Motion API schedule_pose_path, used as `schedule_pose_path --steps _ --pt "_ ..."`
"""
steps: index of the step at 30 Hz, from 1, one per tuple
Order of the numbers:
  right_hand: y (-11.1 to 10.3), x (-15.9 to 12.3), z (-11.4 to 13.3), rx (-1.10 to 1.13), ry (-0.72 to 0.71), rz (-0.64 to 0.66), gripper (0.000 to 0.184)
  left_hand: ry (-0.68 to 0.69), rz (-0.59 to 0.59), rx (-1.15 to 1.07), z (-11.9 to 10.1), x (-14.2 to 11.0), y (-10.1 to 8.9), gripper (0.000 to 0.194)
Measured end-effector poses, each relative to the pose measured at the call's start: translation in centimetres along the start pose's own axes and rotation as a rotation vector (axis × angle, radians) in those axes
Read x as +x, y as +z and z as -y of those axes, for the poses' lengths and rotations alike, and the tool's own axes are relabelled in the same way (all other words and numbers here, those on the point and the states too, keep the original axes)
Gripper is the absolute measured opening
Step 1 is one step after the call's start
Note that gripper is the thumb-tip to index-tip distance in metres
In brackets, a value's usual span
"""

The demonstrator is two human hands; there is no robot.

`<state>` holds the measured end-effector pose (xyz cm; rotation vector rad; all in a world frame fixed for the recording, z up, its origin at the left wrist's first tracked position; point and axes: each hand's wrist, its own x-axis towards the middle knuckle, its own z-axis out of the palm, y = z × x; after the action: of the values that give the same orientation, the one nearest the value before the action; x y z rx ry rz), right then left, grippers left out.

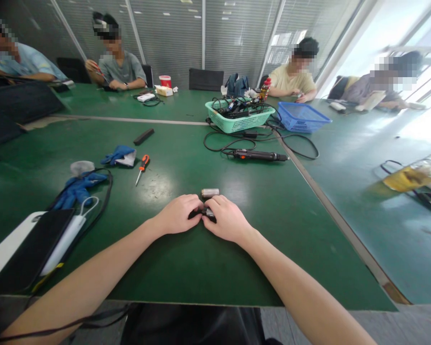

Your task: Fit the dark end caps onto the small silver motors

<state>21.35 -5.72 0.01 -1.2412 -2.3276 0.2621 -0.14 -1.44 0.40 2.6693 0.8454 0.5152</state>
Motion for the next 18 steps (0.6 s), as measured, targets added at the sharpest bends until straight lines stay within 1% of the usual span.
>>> schedule_pose_path --steps 5,12,18 --pt "0.12 -0.07 -0.15 0.037 -0.001 -0.001 0.012 0.007 0.011 0.01 0.18 -0.02 0.16 0.008" --pt "-0.07 -0.06 -0.56 0.108 -0.018 0.0 0.013 -0.019 0.023 0.018 0.11 0.12 0.13 0.009" --pt "-0.15 -0.16 -0.72 0.131 -0.034 -0.001 0.012 -0.01 0.003 0.026 0.09 0.18 0.35 0.007"
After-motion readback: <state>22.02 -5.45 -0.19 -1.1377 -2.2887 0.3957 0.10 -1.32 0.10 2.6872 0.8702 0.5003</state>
